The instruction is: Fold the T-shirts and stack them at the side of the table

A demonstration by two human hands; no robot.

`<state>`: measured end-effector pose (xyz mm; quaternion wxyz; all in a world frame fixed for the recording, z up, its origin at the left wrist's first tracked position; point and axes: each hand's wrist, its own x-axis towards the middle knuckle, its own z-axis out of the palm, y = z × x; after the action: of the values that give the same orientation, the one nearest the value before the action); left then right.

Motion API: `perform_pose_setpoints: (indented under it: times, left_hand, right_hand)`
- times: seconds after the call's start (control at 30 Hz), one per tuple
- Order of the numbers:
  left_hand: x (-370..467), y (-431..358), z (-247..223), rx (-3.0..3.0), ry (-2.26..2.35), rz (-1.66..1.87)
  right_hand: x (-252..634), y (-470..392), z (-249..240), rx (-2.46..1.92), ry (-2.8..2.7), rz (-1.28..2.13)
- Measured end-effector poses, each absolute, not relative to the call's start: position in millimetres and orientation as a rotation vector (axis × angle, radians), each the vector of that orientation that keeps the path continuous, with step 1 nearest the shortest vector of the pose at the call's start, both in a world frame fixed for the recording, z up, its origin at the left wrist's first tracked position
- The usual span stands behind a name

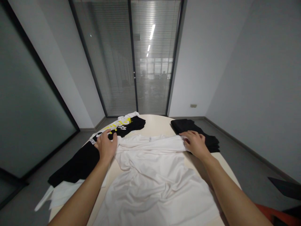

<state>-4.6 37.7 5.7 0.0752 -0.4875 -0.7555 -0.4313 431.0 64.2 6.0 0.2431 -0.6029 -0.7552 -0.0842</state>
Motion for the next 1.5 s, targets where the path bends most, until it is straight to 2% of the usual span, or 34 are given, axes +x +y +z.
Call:
perform_pose_setpoints:
  times: [0.13,0.27,0.53,0.93,1.33,1.5]
  left_hand:
    - [6,33,-1,-1.884,-1.983,-0.957]
    - [10,33,-11,-2.236,-1.916,-0.597]
    - [20,26,4,-2.027,-2.07,-0.278]
    - [14,32,-12,-2.164,-2.077,-0.376]
    - [19,32,0,-2.128,-2.075,-0.832]
    - [22,29,1,-2.177,-2.046,-0.659]
  right_hand:
    - [431,64,2,-1.611,-2.164,-0.209]
    - [428,59,9,-1.639,-2.221,-0.184]
    - [412,54,15,-1.58,-2.324,-0.312]
    - [395,55,-4,-1.585,-2.472,-0.184]
    - [391,57,2,-1.662,-2.201,-0.122]
    - [389,57,-1,-1.715,-2.223,-0.16]
